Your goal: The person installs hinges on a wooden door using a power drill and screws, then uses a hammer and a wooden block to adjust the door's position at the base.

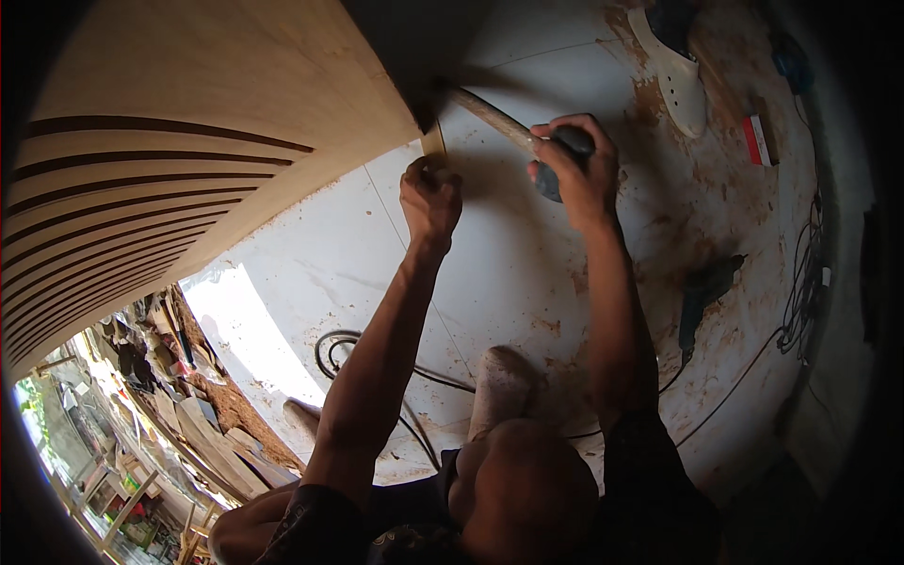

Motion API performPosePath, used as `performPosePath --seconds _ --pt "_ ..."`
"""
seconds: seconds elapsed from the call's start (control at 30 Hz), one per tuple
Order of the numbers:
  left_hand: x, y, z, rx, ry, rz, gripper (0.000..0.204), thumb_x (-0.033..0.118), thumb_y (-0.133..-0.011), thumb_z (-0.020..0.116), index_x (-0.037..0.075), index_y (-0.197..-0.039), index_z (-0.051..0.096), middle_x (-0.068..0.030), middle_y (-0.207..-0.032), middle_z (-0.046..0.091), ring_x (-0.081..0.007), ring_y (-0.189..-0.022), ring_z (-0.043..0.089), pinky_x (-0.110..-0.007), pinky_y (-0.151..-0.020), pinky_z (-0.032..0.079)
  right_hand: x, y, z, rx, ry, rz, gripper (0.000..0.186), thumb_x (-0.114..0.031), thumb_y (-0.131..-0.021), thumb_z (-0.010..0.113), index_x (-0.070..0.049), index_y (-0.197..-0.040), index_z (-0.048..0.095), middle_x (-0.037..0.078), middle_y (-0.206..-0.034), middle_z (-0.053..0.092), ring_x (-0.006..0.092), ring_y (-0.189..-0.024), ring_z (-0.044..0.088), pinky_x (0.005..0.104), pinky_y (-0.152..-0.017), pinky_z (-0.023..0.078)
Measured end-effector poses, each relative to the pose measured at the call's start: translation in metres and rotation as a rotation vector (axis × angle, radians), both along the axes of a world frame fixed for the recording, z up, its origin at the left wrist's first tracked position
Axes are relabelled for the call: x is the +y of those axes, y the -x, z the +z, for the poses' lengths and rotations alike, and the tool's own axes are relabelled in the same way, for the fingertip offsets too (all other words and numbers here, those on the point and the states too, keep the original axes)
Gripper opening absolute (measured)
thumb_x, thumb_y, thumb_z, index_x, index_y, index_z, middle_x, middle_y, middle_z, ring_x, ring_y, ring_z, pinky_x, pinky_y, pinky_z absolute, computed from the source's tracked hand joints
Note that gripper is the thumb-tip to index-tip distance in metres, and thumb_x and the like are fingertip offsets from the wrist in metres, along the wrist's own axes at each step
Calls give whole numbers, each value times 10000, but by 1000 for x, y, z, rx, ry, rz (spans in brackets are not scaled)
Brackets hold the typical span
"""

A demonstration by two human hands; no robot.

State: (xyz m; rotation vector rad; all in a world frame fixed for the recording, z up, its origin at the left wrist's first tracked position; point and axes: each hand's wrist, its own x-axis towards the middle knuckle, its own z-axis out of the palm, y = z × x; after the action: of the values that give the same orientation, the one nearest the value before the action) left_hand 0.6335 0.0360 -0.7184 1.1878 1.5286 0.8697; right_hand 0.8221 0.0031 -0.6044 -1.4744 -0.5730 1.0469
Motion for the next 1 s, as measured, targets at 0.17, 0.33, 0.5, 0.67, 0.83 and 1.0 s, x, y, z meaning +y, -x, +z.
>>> performPosePath --seconds 0.17,0.33,0.5,0.67,0.83,1.0 --pt "3 -1 28 -167 168 -24 507 201 -818 665 -75 -1243 639 -115 -837 647 -175 -719 589 -320 -669 510 -7 -9 6 34 16 -58 249 9 -789 700 12 -1006 580 162 -997 703 209 -655 666 346 -561 587" --pt "6 -4 24 -492 399 -59 512 108 -872 644 1 -1370 597 -92 -1008 667 -154 -809 628 -314 -732 524 -4 -15 -1 153 64 77 247 -12 -790 707 26 -993 571 187 -1004 695 242 -634 666 363 -553 577" --pt "7 -12 25 -542 381 -142 517 77 -921 609 24 -1432 546 -79 -1118 647 -183 -878 640 -359 -848 527 1 -24 -7 69 20 -41 244 -22 -798 715 12 -996 576 168 -1027 696 207 -733 662 349 -610 609" --pt "15 -23 27 -645 400 -201 618 104 -943 631 69 -1528 436 -88 -1170 628 -199 -958 661 -379 -888 526 7 -39 3 59 -23 -31 276 -16 -809 711 -5 -1050 578 153 -1068 685 184 -880 634 364 -631 615" --pt "37 -60 13 -688 347 -164 525 122 -952 637 63 -1449 478 -107 -1212 624 -236 -987 672 -404 -876 537 -43 -54 2 -93 -121 -254 283 -33 -844 659 -24 -1116 580 148 -1124 678 208 -928 615 397 -705 605" --pt "87 -75 -24 50 -353 -469 702 289 -902 702 -16 -1447 383 -249 -1280 576 -423 -1065 630 -484 -907 525 -110 -50 -4 -287 -148 -314 301 21 -847 711 -29 -1115 583 123 -1121 676 190 -997 613 367 -778 597"
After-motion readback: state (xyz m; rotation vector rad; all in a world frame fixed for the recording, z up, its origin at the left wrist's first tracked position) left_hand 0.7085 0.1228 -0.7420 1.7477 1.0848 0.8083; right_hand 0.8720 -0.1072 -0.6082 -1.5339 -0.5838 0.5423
